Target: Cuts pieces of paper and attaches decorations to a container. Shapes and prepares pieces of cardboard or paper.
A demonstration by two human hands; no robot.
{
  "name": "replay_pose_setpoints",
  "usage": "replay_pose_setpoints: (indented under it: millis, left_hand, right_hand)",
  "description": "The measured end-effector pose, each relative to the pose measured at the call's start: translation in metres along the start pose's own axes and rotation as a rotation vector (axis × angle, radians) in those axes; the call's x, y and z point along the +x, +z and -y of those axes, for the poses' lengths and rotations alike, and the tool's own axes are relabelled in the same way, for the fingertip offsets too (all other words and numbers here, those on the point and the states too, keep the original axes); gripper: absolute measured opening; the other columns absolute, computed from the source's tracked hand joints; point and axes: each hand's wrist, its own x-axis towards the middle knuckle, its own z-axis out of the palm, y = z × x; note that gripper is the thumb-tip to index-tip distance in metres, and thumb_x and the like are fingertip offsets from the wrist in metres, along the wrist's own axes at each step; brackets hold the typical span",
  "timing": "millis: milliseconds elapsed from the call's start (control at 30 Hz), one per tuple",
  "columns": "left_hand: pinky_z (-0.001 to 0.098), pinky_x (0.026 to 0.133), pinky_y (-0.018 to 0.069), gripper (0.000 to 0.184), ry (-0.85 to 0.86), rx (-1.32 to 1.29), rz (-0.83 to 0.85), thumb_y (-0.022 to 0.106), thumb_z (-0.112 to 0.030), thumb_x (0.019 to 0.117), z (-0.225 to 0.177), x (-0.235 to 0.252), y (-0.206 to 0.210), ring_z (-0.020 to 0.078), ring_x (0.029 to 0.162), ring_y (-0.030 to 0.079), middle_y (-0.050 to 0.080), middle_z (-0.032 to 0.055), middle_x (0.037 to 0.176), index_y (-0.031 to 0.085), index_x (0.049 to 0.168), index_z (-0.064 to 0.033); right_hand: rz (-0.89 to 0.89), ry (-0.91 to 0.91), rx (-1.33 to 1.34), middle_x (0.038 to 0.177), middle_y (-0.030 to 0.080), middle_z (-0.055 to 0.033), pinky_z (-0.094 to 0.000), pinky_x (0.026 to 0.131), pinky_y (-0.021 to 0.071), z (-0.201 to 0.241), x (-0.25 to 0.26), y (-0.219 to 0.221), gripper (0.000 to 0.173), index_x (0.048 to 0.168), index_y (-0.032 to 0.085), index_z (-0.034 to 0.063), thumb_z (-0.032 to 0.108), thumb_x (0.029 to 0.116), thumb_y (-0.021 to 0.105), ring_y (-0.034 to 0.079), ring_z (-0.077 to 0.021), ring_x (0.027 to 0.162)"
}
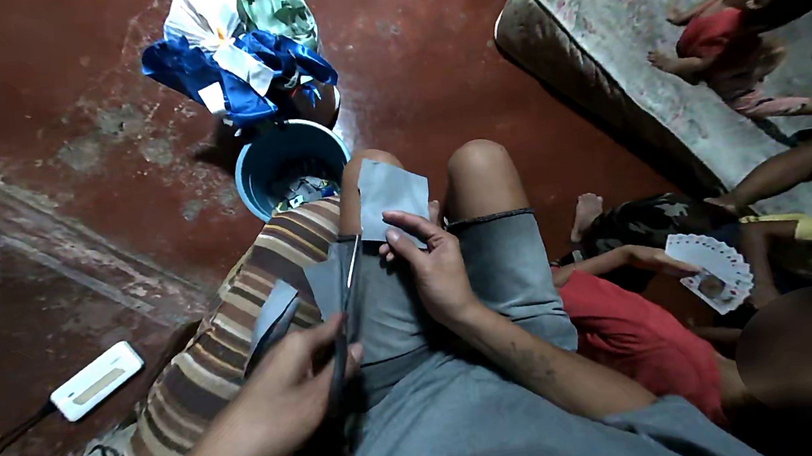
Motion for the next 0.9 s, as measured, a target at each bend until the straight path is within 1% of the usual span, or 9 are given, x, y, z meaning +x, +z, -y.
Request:
replay_pose_setpoints:
  millis: [100,200,333,400,500,567,700,800,900]
  left_hand:
    - [0.0334,0.082,0.0607,0.053,-0.041,-0.028,0.061,0.055,-0.046,0.102,0.012,-0.002,0.018,0.0101,0.09,0.072,0.075,-0.0012,0.104,0.056,0.141,-0.0098]
    - [0.0322,0.081,0.0606,0.05,-0.032,-0.051,-0.007,0.055,-0.042,0.1021,0.02,0.01,0.026,0.009,0.088,0.072,0.075,-0.0024,0.104,0.057,0.14,-0.0109]
    - [0.0317,0.086,0.0611,0.044,0.006,-0.095,-0.048,0.056,-0.035,0.1036,0.017,0.026,0.029,0.0094,0.092,0.073,0.075,-0.0016,0.104,0.059,0.139,-0.0099]
    - [0.0315,0.086,0.0616,0.04,0.025,-0.113,-0.057,0.055,-0.032,0.104,0.015,0.029,0.03,0.0101,0.092,0.073,0.076,-0.0008,0.102,0.06,0.136,-0.0084]
    - [0.0308,0.086,0.0615,0.042,0.013,-0.113,-0.086,0.056,-0.032,0.1032,0.014,0.03,0.033,0.0094,0.092,0.073,0.076,-0.0021,0.103,0.059,0.138,-0.0096]
    - [0.0307,0.087,0.0611,0.046,0.001,-0.088,-0.101,0.056,-0.035,0.1024,0.014,0.026,0.035,0.0083,0.093,0.073,0.076,-0.0032,0.104,0.057,0.142,-0.0113]
    - [0.0305,0.085,0.0615,0.057,-0.021,-0.063,-0.101,0.058,-0.042,0.1012,0.014,0.016,0.04,0.0071,0.092,0.073,0.075,-0.0049,0.108,0.051,0.149,-0.0118]
    - [0.0318,0.087,0.0617,0.054,-0.004,-0.097,-0.098,0.058,-0.04,0.1013,0.014,0.017,0.04,0.0084,0.093,0.073,0.076,-0.0039,0.106,0.053,0.147,-0.0102]
    - [0.0311,0.088,0.0616,0.053,0.02,-0.115,-0.11,0.058,-0.036,0.1015,0.013,0.027,0.036,0.0085,0.094,0.073,0.076,-0.0028,0.107,0.052,0.147,-0.0092]
  right_hand:
    - [-0.022,0.029,0.046,0.116,0.07,-0.0142,-0.0346,0.07,0.0638,-0.001,-0.001,0.001,0.032,0.127,0.069,0.0053,0.001,0.095,0.068,0.071,-0.0203,0.075]
    - [-0.032,0.047,0.034,0.119,0.068,-0.0144,-0.0321,0.065,0.0626,-0.002,-0.001,0.002,0.034,0.127,0.068,0.0057,0.003,0.0932,0.071,0.069,-0.0191,0.071]
    - [-0.034,0.069,0.044,0.115,0.067,-0.0157,-0.0309,0.062,0.0601,0.0,-0.002,0.003,0.035,0.129,0.066,0.0055,0.003,0.0937,0.07,0.066,-0.0188,0.069]
    - [-0.03,0.071,0.071,0.108,0.068,-0.0171,-0.0303,0.06,0.0586,0.0,-0.002,0.005,0.038,0.131,0.063,0.0041,0.002,0.0936,0.07,0.065,-0.0182,0.065]
    - [-0.014,0.07,0.102,0.095,0.069,-0.0185,-0.0306,0.059,0.0583,-0.001,-0.001,0.005,0.041,0.133,0.06,0.0035,0.002,0.0938,0.069,0.064,-0.0183,0.063]
    - [-0.01,0.071,0.103,0.091,0.069,-0.0186,-0.0308,0.059,0.0581,-0.001,-0.002,0.003,0.041,0.134,0.06,0.004,0.003,0.094,0.07,0.064,-0.0188,0.062]
    - [-0.012,0.088,0.112,0.097,0.069,-0.0184,-0.0306,0.06,0.0582,0.0,-0.002,0.003,0.041,0.134,0.06,0.0059,0.004,0.0943,0.07,0.065,-0.0193,0.065]
    - [-0.017,0.094,0.122,0.102,0.068,-0.0175,-0.0306,0.061,0.0587,0.001,-0.003,0.003,0.042,0.134,0.06,0.0072,0.005,0.0935,0.071,0.066,-0.0189,0.067]
    - [-0.003,0.07,0.106,0.112,0.066,-0.0173,-0.0333,0.064,0.0613,0.0,-0.002,0.003,0.043,0.134,0.06,0.0084,0.003,0.0926,0.071,0.067,-0.0208,0.07]
